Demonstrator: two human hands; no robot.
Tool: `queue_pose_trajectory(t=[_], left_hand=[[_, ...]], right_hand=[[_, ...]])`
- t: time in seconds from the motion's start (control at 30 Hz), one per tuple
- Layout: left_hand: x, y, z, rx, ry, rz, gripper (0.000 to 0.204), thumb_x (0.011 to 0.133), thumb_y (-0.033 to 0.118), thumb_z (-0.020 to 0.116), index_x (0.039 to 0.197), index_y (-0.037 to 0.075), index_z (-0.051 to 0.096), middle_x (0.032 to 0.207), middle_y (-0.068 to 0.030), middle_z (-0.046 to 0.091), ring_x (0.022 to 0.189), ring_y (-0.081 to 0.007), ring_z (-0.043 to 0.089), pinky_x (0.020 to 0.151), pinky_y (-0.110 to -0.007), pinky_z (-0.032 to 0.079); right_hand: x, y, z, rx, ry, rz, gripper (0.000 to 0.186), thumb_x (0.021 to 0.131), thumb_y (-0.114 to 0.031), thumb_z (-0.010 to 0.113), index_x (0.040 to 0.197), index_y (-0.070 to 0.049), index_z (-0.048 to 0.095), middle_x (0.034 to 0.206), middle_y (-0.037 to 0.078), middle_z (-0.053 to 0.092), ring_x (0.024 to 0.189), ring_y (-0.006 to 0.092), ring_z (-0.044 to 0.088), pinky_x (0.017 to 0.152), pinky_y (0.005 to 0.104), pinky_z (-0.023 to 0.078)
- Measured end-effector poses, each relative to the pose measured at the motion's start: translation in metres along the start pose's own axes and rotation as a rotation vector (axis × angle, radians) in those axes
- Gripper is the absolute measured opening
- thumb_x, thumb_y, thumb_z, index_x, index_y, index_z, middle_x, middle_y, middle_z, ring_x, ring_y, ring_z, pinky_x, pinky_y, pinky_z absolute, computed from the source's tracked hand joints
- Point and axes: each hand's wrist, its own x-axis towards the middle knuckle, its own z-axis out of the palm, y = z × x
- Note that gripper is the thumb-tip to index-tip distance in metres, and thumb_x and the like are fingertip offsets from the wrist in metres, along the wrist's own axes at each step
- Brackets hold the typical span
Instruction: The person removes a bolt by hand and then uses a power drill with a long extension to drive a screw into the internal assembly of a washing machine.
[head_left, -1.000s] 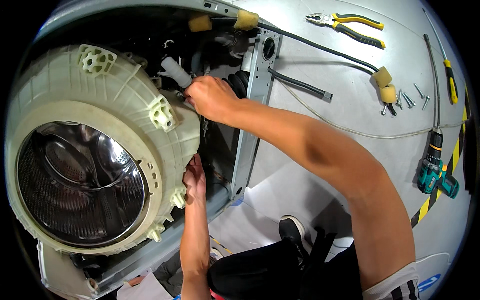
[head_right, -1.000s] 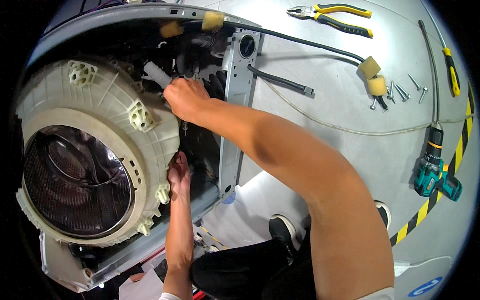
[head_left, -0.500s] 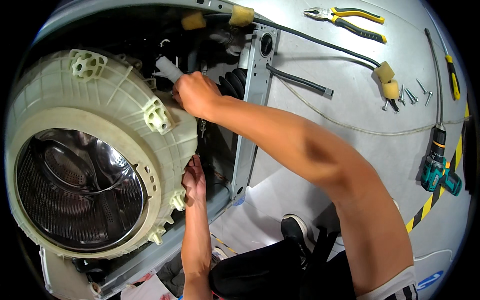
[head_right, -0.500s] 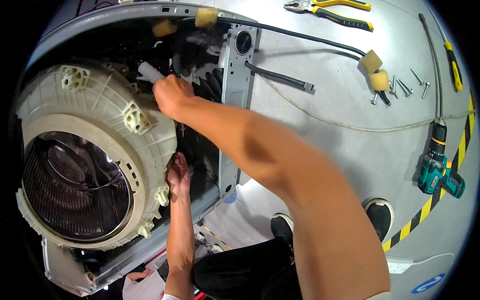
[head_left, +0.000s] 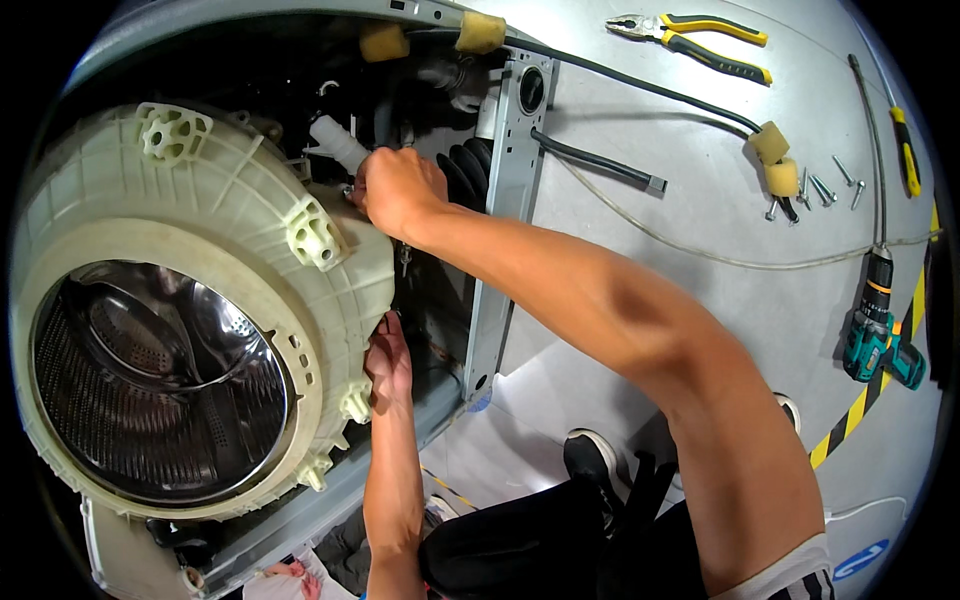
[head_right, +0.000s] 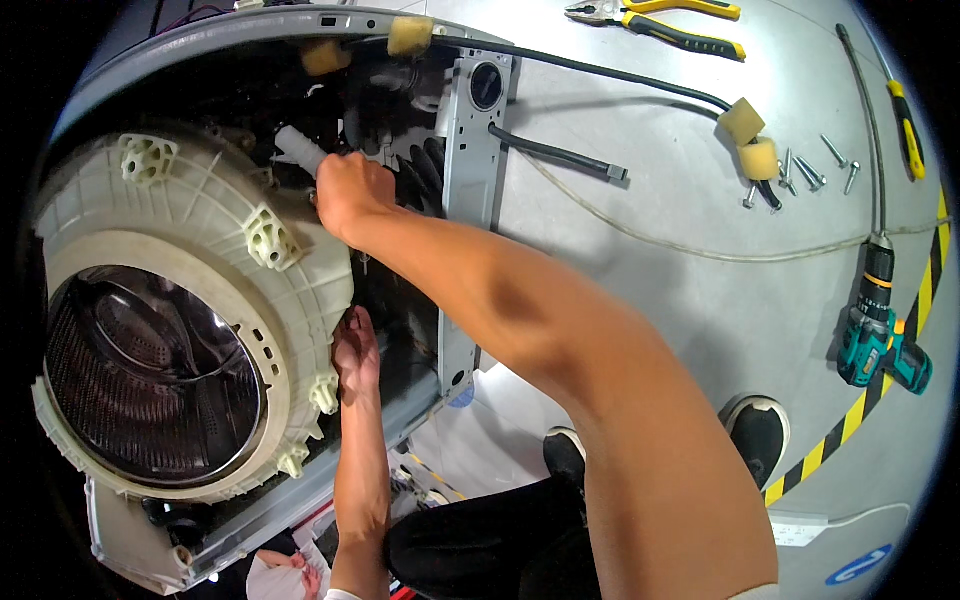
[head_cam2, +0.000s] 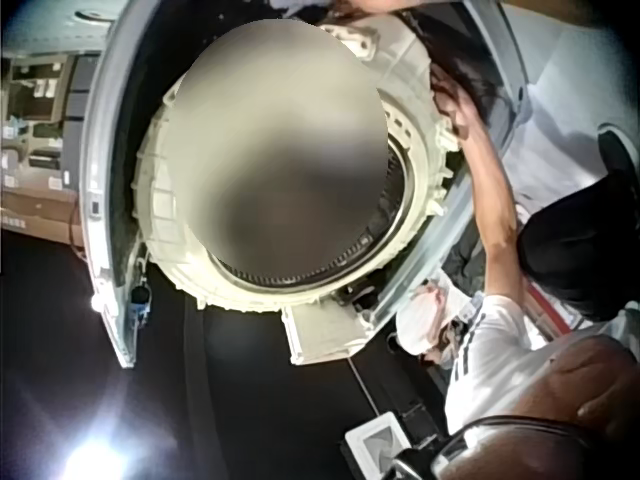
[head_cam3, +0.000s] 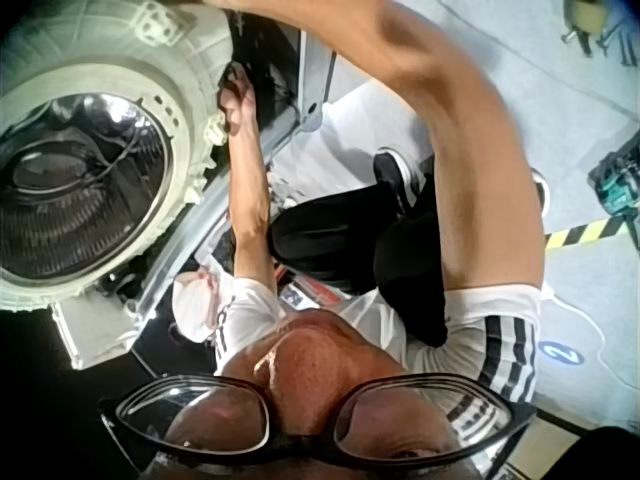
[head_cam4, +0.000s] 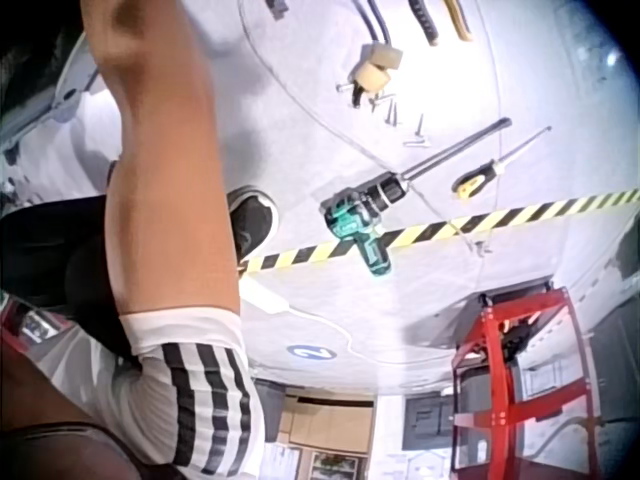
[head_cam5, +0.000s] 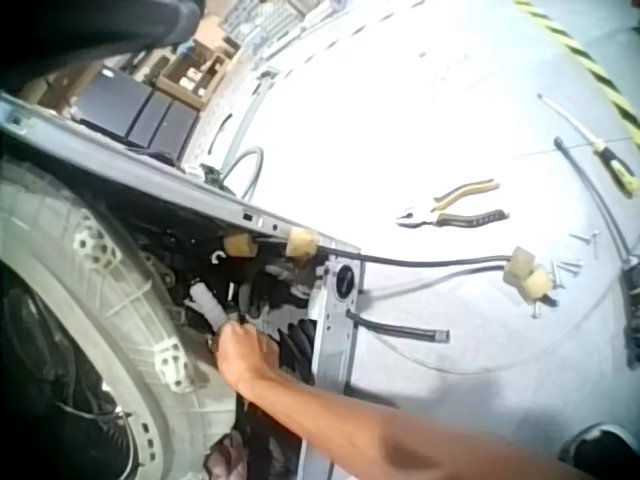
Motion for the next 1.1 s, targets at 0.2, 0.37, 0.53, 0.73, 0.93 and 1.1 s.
queue_pose_trajectory(t=[0.2,0.37,0.53,0.73,0.93,1.1], left_hand=[[-0.002,0.001,0.004,-0.013,-0.016,-0.003,0.027,0.09,0.023,0.05,0.11,0.005,0.051,0.11,-0.0072,0.057,0.101,-0.0201,0.053,0.088,-0.033,0.047],[-0.004,0.001,0.012,0.014,0.025,-0.002,0.024,0.09,0.02,0.049,0.107,0.004,0.052,0.105,-0.0074,0.058,0.094,-0.0196,0.055,0.086,-0.033,0.048],[-0.003,0.003,0.011,-0.041,0.056,-0.017,0.018,0.09,0.015,0.048,0.1,0.001,0.055,0.094,-0.0078,0.06,0.08,-0.0185,0.056,0.084,-0.035,0.05],[-0.005,0.001,0.016,-0.062,0.043,-0.001,0.02,0.091,0.017,0.047,0.101,0.001,0.055,0.096,-0.0076,0.06,0.081,-0.0184,0.056,0.085,-0.034,0.049],[0.006,0.0,-0.011,-0.001,-0.001,0.003,0.03,0.09,0.022,0.051,0.114,0.004,0.048,0.114,-0.0079,0.053,0.103,-0.0205,0.05,0.087,-0.033,0.046],[-0.001,0.0,0.009,-0.011,0.095,-0.003,0.023,0.095,0.016,0.038,0.106,0.001,0.051,0.105,-0.0092,0.056,0.091,-0.0208,0.053,0.09,-0.036,0.047]], right_hand=[[-0.003,-0.015,-0.014,0.063,-0.082,0.147,0.027,0.072,-0.021,0.068,0.092,-0.003,0.066,0.095,0.016,0.064,0.092,0.03,0.062,0.077,0.0363,0.051],[0.002,-0.019,-0.011,0.075,-0.083,0.276,0.03,0.075,-0.031,0.066,0.093,-0.007,0.067,0.098,0.014,0.064,0.095,0.0301,0.06,0.079,0.0369,0.049],[0.001,-0.022,-0.01,-0.011,-0.098,0.228,0.025,0.075,-0.017,0.063,0.097,-0.007,0.066,0.103,0.012,0.064,0.099,0.026,0.06,0.081,0.0338,0.05],[-0.001,-0.027,-0.019,0.048,-0.142,0.299,0.025,0.076,-0.015,0.059,0.098,-0.007,0.066,0.103,0.012,0.064,0.101,0.0256,0.059,0.082,0.0333,0.049],[0.006,-0.026,-0.011,-0.016,-0.121,0.192,0.041,0.072,-0.033,0.067,0.101,-0.004,0.064,0.105,0.015,0.062,0.099,0.0298,0.059,0.083,0.0378,0.048],[0.005,-0.021,-0.013,-0.003,-0.13,0.204,0.043,0.071,-0.034,0.067,0.102,-0.005,0.064,0.106,0.014,0.061,0.1,0.0298,0.058,0.084,0.0373,0.047]])
